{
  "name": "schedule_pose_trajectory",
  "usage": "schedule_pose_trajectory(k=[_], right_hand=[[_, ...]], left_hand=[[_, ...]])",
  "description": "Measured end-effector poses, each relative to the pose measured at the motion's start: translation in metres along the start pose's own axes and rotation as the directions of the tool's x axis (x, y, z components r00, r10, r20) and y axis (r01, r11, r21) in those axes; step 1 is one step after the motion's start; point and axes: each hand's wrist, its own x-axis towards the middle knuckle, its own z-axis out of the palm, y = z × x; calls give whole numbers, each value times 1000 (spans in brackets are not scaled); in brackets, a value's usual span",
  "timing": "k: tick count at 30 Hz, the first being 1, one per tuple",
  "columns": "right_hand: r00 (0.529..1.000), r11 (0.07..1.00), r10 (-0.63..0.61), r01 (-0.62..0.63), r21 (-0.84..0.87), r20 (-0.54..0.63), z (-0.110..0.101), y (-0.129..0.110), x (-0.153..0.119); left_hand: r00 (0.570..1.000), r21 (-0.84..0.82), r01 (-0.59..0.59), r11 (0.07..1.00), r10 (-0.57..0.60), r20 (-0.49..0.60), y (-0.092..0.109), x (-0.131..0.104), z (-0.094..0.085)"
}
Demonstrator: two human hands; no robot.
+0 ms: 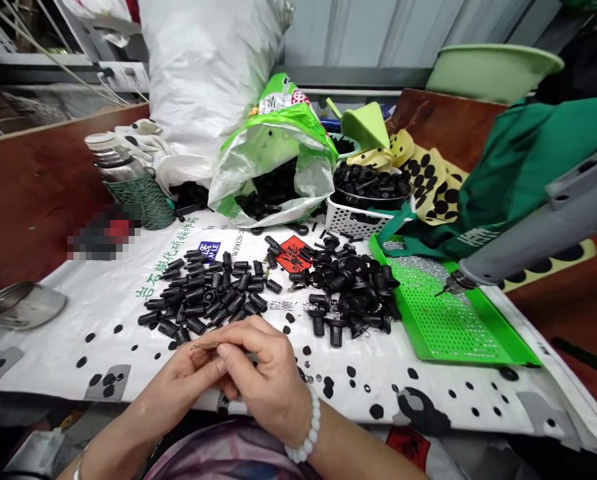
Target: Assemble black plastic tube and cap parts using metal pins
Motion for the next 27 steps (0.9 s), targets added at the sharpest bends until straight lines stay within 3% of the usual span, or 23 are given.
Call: schedule_pose_trajectory(k=[4,9,15,21,27], right_hand=[[997,999,-35,33,-26,-62,-9,0,0],[971,956,-189,148,-253,-147,-27,0,-2],[932,816,-361,306,-491,-19,-30,5,-6],[878,648,-473,403,-646,73,-28,1,-8],[876,625,-471,417,-660,106,-31,-5,-10]], left_hand=[[1000,-53,-5,999,5,-7,-2,2,0],[999,-327,-7,945,19,34,2,4,0],[999,-454,5,891,17,44,0,6,0],[999,-474,6,880,18,47,-2,5,-1],[1000,-472,15,882,-7,18,-3,7,1]])
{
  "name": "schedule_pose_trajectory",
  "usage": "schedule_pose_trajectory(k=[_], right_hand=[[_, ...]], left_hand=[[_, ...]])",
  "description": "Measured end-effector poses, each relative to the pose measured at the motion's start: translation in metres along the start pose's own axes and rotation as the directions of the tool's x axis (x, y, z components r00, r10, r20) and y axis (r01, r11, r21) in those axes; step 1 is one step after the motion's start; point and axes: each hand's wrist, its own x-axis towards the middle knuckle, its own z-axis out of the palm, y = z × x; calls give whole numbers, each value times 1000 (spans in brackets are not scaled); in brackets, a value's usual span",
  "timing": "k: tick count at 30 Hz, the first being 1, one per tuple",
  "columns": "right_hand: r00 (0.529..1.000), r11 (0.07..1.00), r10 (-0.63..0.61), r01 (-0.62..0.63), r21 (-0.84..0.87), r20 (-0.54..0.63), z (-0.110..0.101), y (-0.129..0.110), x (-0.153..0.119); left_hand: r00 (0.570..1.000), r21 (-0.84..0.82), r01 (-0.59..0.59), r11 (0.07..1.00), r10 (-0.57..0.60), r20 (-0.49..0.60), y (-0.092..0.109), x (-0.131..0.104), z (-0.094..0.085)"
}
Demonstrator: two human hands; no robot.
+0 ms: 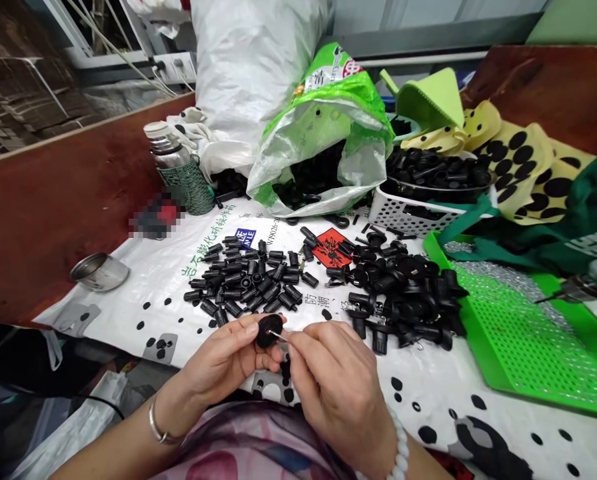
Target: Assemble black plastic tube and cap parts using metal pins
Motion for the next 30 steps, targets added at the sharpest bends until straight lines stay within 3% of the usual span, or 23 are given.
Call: schedule_pose_trajectory(k=[11,18,25,30], right_hand=[[997,987,-9,21,-158,77,3,-9,-1],[986,955,-116,145,-260,122,-4,-7,4],[972,956,-124,171,-240,198,-4,-6,5],[981,991,-100,114,-74,166,1,-3,1]], left_hand=[[998,125,-26,992,34,-61,-3,1,-1],[998,162,-11,987,21,-60,-2,0,-3],[999,246,1,969,10,-44,-4,0,0],[998,297,61,953,-54,-33,-4,0,1]])
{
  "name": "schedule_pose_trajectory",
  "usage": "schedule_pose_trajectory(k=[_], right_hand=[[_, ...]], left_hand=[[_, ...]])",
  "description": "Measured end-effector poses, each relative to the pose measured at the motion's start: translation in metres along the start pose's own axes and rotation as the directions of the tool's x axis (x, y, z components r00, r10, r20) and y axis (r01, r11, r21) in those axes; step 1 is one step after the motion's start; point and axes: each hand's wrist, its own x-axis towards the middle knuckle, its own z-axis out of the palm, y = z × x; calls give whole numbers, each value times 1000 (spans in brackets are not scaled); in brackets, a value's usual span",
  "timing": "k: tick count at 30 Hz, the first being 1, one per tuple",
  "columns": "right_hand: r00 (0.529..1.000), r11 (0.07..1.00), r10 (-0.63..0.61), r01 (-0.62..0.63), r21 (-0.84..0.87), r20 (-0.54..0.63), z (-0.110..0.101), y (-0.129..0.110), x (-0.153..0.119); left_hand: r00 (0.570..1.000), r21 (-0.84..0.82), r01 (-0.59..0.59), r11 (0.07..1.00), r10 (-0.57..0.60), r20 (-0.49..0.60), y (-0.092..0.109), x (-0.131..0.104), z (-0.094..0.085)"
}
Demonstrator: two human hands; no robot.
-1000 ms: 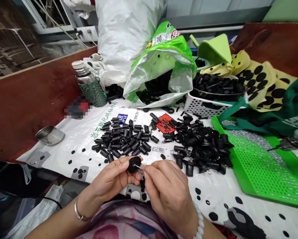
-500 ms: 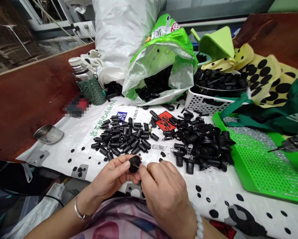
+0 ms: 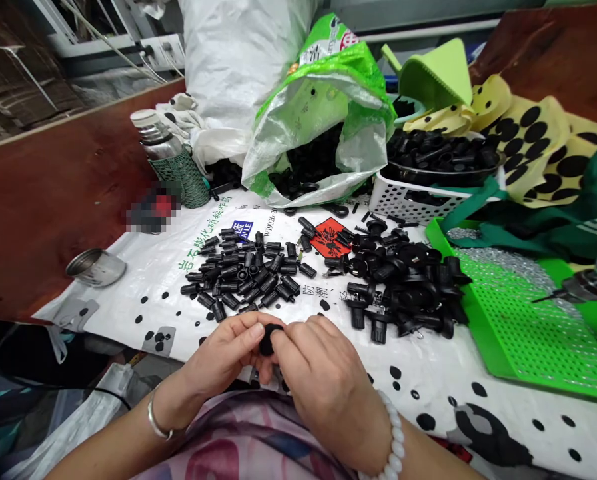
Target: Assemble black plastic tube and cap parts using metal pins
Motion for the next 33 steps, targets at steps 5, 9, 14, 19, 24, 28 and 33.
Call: schedule_pose_trajectory(k=[5,9,14,19,24,28,33], right_hand=[[969,912,233,-245,328,77,7,11,-8],[892,753,430,-440,489,140,9,15,-11],[851,590,465,-504,631,245,7,12,-13],[862,611,459,-482,628,216,5,11,-16],[938,800,340,-329,501,73,7,10,-18],[985,934,161,-129,334,-69,8,10,-19],[992,968,73,-45,247,-106,10,10,-17]], left_hand=[[1000,36,-18,999,18,8,0,-1,2],[996,33,-70,997,68,52,0,-3,4],[997,63,-70,996,68,33,2,-5,5],[996,74,-82,994,80,27,1,-3,3],[998,104,-62,993,62,6,0,-1,1],[998,108,-65,992,65,10,0,0,1],[1000,171,-19,985,19,2,0,0,3]])
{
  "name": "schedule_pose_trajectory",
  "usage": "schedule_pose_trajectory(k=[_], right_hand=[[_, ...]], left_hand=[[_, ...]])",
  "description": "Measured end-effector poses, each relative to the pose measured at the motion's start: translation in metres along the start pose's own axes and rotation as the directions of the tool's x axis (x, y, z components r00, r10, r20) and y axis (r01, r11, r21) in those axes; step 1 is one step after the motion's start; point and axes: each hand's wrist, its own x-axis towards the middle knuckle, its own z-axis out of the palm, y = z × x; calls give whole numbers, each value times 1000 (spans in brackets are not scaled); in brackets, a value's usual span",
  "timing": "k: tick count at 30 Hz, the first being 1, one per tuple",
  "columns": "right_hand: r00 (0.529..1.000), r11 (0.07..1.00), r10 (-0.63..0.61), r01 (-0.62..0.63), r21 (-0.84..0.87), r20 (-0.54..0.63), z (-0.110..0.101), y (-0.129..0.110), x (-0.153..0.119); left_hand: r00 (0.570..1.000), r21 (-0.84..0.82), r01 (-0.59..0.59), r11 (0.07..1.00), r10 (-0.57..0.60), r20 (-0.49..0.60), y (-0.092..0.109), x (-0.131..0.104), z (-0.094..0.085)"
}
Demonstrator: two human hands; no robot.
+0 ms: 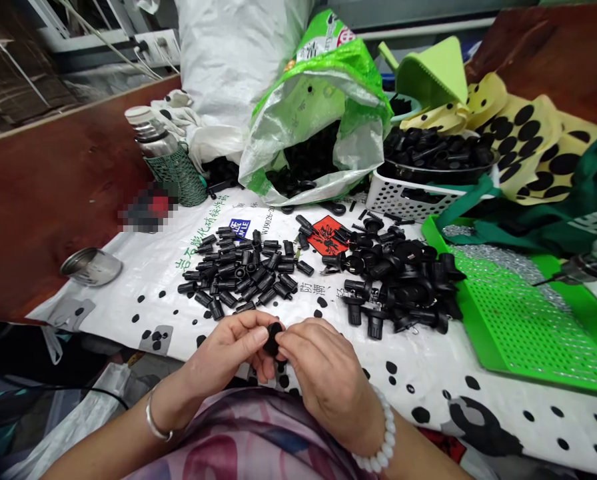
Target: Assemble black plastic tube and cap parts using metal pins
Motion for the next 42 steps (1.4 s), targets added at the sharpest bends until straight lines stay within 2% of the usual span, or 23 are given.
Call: schedule_pose_trajectory(k=[4,7,11,15,17,20,22,23,26,28,30,33,36,42], right_hand=[[994,994,106,-105,42,-25,6,0,0],[995,993,100,-99,68,-21,8,1,-1],[994,990,104,-105,96,18,4,1,0],[966,951,256,-259,166,42,-3,3,3],[944,923,318,-329,199,85,-4,3,4],[937,918,318,-343,198,145,-4,2,3],[949,939,279,-302,164,150,-4,0,3],[957,953,249,-269,137,147,-5,0,2],[971,988,132,-144,49,198,-10,2,3],[958,995,72,-86,40,279,-13,5,6],[947,994,50,-79,80,317,-14,7,10],[955,987,65,-104,121,289,-14,6,15],[964,991,100,-120,66,245,-13,0,17],[987,984,145,-137,-112,71,-2,-11,13]], left_hand=[[998,94,-44,995,47,-29,-4,0,1],[998,116,-40,992,44,-33,-7,1,0],[1000,166,-17,986,14,19,-4,1,-2],[996,323,-66,944,40,85,7,-6,-4],[986,473,-141,870,82,143,13,-9,-4],[964,752,-264,604,188,188,17,-11,-5],[952,832,-291,473,227,204,17,-11,-7],[951,834,-295,467,227,209,17,-11,-7],[955,773,-293,562,211,209,14,-11,-9],[956,734,-292,614,209,206,14,-11,-10],[957,712,-291,640,208,204,13,-11,-9],[964,685,-267,678,182,196,14,-11,-9],[965,671,-263,694,178,193,12,-11,-8],[929,692,-356,628,318,190,3,-8,-7]])
